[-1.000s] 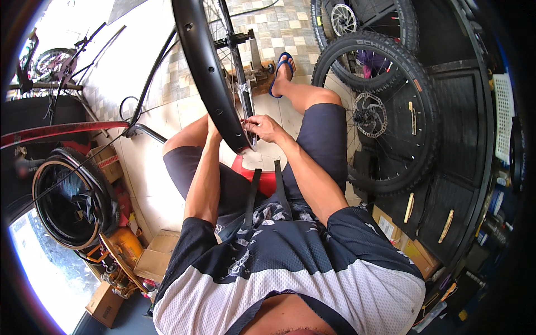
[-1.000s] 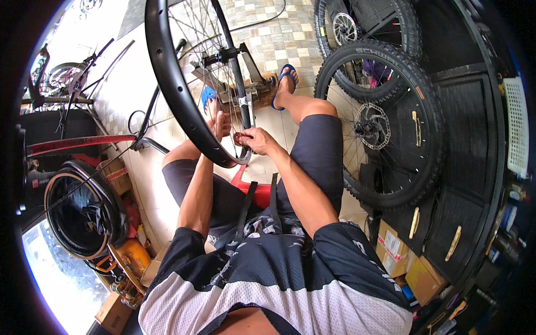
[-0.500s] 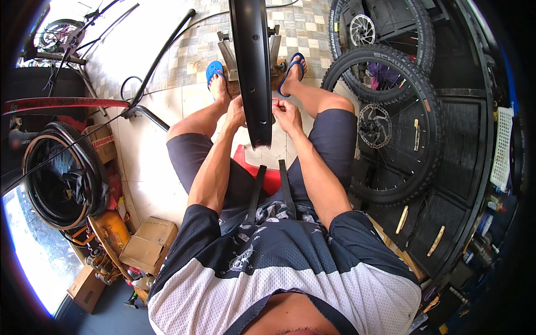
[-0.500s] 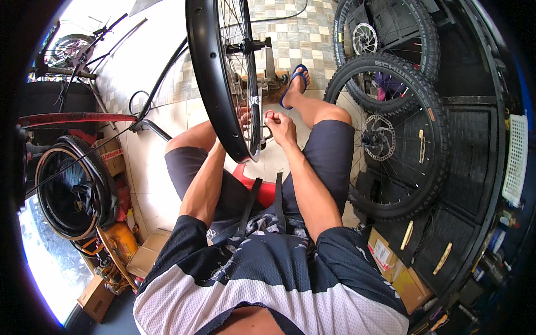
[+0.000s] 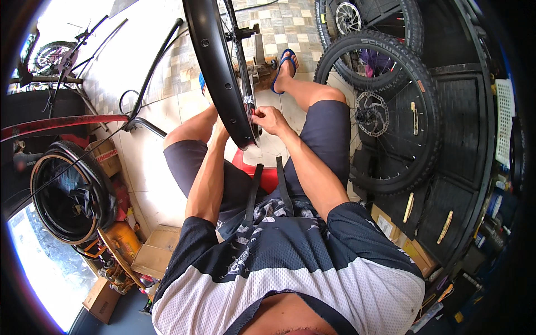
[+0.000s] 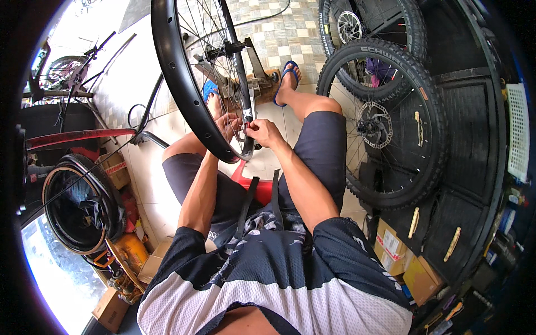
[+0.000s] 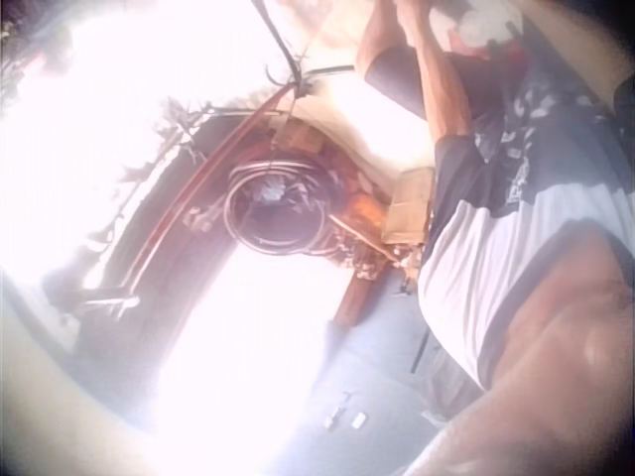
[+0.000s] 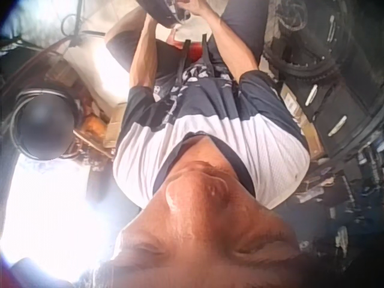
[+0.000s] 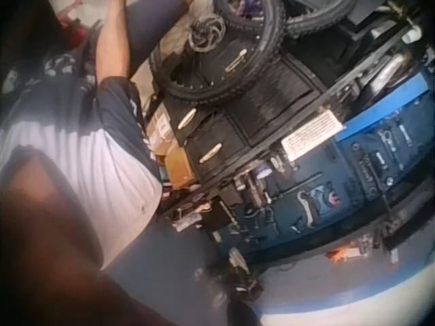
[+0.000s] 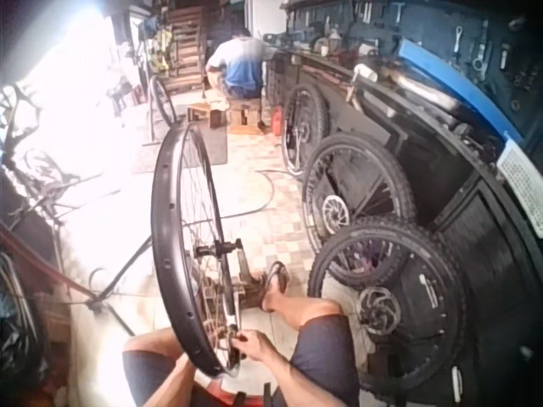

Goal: The person installs a bicycle rim onto a wheel hub mounted on a truing stand. They align the rim with the spokes and press it into place, then rotate the wheel to check fit and alignment.

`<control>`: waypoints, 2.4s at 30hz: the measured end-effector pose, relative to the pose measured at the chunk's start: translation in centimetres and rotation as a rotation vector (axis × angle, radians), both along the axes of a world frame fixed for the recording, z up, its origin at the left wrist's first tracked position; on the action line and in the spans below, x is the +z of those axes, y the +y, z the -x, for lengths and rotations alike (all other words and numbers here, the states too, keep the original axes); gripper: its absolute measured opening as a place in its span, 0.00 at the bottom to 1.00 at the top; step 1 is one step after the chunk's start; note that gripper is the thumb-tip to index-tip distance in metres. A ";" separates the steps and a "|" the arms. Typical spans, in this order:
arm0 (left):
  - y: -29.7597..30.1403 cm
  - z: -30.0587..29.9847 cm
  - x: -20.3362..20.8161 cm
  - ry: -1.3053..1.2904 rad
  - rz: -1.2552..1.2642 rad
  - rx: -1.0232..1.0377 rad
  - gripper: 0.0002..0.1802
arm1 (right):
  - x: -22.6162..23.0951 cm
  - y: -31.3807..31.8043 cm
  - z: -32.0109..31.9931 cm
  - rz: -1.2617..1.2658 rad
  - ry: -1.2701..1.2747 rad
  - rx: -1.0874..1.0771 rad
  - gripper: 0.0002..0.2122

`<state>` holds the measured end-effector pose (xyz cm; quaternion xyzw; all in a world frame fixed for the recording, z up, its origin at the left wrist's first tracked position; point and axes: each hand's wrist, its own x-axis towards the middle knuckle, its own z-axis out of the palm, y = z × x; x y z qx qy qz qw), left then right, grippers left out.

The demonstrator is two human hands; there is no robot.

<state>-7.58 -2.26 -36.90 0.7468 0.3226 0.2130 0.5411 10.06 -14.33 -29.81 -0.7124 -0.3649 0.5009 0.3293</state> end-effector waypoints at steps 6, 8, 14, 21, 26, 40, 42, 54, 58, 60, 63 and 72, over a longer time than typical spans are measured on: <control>0.0 0.3 3.4 0.064 0.366 -0.014 0.19 | 0.4 -0.2 0.9 -0.130 -0.126 0.067 0.12; 0.1 0.6 4.4 0.111 0.635 -0.013 0.22 | 0.2 0.0 1.0 -0.200 0.009 0.008 0.11; -0.3 -0.2 5.6 0.327 0.202 0.008 0.25 | 1.0 -0.2 0.8 -0.123 -0.056 0.008 0.21; -2.2 -1.3 6.7 0.217 -0.038 0.081 0.29 | 1.7 0.0 1.8 -0.246 -0.233 -0.008 0.32; -0.8 -0.9 6.7 0.148 0.023 0.229 0.27 | 0.9 -0.3 1.6 -0.241 0.060 -0.003 0.25; 0.6 -1.2 2.9 -0.078 0.718 0.089 0.27 | 1.2 0.0 1.0 -0.160 0.619 -0.293 0.09; 0.7 -1.1 2.7 -0.102 0.702 0.055 0.26 | 1.9 0.4 0.4 -0.198 0.729 -0.442 0.08; -0.5 -0.6 4.1 -0.031 0.550 0.099 0.16 | -1.4 0.7 0.9 -0.144 0.079 -0.163 0.08; -0.8 -0.7 5.2 -0.098 0.539 0.082 0.15 | -1.3 0.8 1.2 -0.091 0.056 -0.135 0.08; -0.9 -0.8 5.5 -0.089 0.516 0.095 0.14 | -1.1 0.8 1.2 -0.152 0.048 -0.135 0.08; -0.9 -0.9 5.8 0.001 0.460 0.102 0.13 | -0.8 0.8 1.3 -0.193 0.010 -0.159 0.08; 0.0 -0.3 7.9 0.154 0.583 -0.110 0.25 | -1.3 0.7 0.9 -0.214 -0.017 -0.094 0.16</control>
